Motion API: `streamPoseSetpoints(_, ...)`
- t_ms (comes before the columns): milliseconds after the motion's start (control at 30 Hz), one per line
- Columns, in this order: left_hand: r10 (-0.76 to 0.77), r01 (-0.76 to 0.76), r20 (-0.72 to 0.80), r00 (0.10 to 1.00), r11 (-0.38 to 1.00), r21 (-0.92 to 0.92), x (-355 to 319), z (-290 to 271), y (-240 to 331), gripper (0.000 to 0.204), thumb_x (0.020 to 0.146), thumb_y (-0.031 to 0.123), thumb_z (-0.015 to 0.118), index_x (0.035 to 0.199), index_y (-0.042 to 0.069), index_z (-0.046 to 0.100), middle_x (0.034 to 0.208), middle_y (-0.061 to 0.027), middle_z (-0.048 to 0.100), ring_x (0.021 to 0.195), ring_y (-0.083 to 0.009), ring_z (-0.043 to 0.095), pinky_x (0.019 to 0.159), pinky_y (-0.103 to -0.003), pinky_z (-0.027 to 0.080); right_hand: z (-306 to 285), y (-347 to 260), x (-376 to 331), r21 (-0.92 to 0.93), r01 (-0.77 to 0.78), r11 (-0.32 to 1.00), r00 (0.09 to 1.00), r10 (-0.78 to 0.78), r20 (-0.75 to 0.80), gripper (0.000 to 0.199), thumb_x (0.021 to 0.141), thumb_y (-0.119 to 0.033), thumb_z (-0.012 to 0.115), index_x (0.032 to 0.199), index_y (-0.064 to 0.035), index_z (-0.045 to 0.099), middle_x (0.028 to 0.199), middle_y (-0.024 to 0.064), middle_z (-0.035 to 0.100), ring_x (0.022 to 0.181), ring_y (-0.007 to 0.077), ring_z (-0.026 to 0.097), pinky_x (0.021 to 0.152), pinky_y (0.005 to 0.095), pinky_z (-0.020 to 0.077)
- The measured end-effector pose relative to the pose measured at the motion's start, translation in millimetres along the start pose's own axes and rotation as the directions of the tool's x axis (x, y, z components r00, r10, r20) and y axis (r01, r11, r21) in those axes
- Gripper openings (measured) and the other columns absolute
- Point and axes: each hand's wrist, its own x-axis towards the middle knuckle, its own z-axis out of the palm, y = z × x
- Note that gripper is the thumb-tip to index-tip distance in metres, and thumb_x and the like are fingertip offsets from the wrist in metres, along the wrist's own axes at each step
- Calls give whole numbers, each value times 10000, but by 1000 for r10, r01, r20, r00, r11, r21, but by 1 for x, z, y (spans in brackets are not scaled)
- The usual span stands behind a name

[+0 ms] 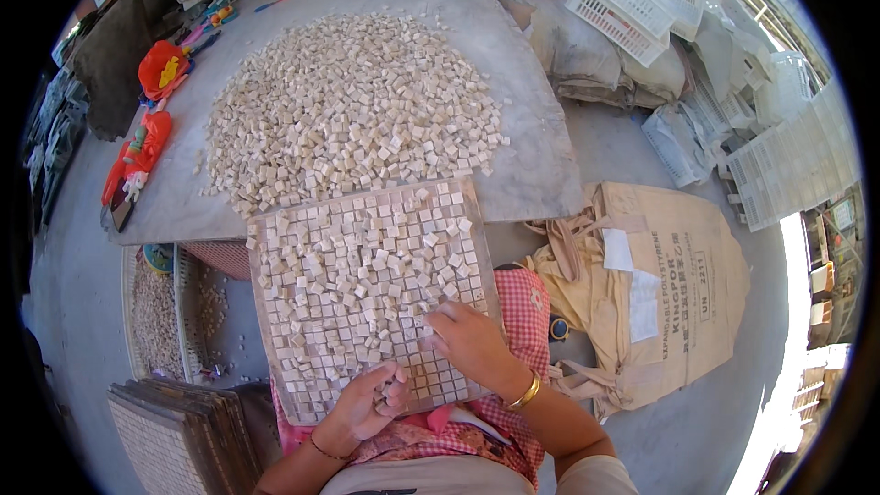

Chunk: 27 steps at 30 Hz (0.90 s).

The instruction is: The person places small white cubic tiles one by one into a grid tray held in their lap. They pick tiles from a large pile on a nearby table and carefully fit them into the empty slots of the mesh grid. The person continues this repetitive assembly process throughout the clip.

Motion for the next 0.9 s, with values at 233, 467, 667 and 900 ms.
streamPoseSetpoints(233,6,-6,-3,1000,1000,19,-1,1,1,210,940,236,479,856,53,538,643,13,467,545,-73,427,456,-193,314,-16,13,6,238,-69,969,996,80,-39,113,820,-141,619,874,-42,630,866,126,611,773,295,599,671,356,475)
streamPoseSetpoints(467,12,-12,-11,1000,1000,28,-1,2,2,210,941,234,480,854,52,536,646,16,465,548,-72,430,452,-194,320,-20,21,12,95,-57,994,998,57,2,97,802,-148,631,834,-56,624,804,113,576,789,291,561,686,372,452)
streamPoseSetpoints(667,21,-20,-28,999,999,39,-2,0,2,206,932,227,473,860,42,529,657,4,452,552,-84,406,451,-194,305,-14,26,18,39,-31,999,1000,31,-2,115,801,-177,630,840,-69,629,803,102,570,786,289,552,690,369,448)
streamPoseSetpoints(900,55,-47,69,996,992,-114,-10,-2,14,210,925,214,473,893,15,535,715,-36,473,610,-108,424,462,-194,338,-31,28,18,77,5,997,1000,-7,23,98,796,-152,628,847,-68,634,808,86,578,779,275,568,698,369,462)
